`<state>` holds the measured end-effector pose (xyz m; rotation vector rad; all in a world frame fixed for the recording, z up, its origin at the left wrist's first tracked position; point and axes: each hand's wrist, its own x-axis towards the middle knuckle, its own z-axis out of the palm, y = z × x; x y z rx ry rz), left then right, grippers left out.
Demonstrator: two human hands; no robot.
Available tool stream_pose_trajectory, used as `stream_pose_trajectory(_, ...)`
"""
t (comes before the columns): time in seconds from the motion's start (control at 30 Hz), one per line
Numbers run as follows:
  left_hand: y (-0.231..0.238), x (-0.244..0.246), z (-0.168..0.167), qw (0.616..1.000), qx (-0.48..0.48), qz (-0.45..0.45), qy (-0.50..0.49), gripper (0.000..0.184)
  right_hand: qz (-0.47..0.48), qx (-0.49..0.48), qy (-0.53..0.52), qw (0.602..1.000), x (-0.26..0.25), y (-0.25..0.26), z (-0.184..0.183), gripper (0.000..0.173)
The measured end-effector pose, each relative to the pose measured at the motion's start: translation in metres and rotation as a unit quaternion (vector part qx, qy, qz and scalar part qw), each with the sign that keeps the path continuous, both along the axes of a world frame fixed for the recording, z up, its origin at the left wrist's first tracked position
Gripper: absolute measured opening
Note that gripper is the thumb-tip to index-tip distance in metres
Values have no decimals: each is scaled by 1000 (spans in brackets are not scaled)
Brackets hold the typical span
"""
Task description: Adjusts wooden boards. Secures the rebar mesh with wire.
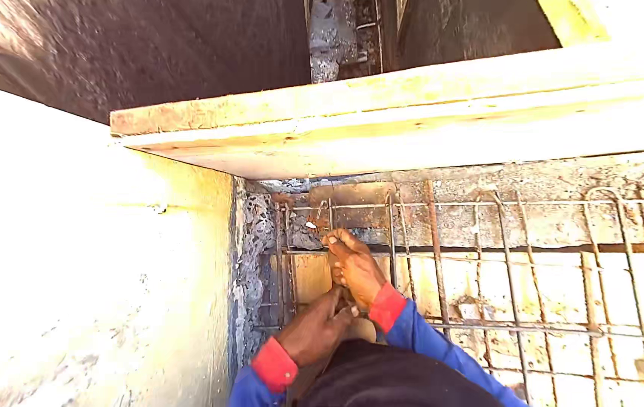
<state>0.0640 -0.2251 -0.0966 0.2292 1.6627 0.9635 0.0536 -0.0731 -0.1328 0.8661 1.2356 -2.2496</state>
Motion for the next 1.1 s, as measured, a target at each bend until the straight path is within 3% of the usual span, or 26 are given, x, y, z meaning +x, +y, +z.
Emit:
stream_pose_trajectory(0.07, -9, -17, 7, 998, 15, 53, -22, 41, 50, 43, 5, 998, 5, 10, -5, 30)
stream_pose_trajectory(0.23, 11, -55, -2, 948, -68, 286, 120, 34, 10, 50, 10, 999, 9, -6, -2, 28)
stream_pose_trajectory(0.4, 37, -70, -15, 890, 36, 453, 19, 22, 27, 109, 24, 993, 9, -12, -5, 31)
stream_pose_trajectory(0.47, 35, -71, -17, 888, 44, 457, 26, 21, 103, 206, 24, 973, 5, -1, 5, 33)
stream_pose_trajectory(0.57, 24, -68, -16, 879, 62, 472, 25, 19, 246, 369, 27, 896, 5, 21, 15, 33)
stream_pose_trajectory(0.67, 28, -66, -18, 876, 71, 476, -5, 20, 312, 439, 23, 842, 3, 31, 19, 31)
stream_pose_trajectory(0.87, 47, -63, -39, 901, -30, 412, 133, 33, 293, 456, 19, 841, 1, 6, 22, 34)
stream_pose_trajectory(0.93, 52, -67, -35, 908, -56, 378, 169, 30, 299, 452, 32, 839, 2, 2, 19, 38)
stream_pose_trajectory(1.1, 58, -79, -30, 922, -79, 359, 125, 24, 344, 464, 14, 816, -4, -3, 19, 42)
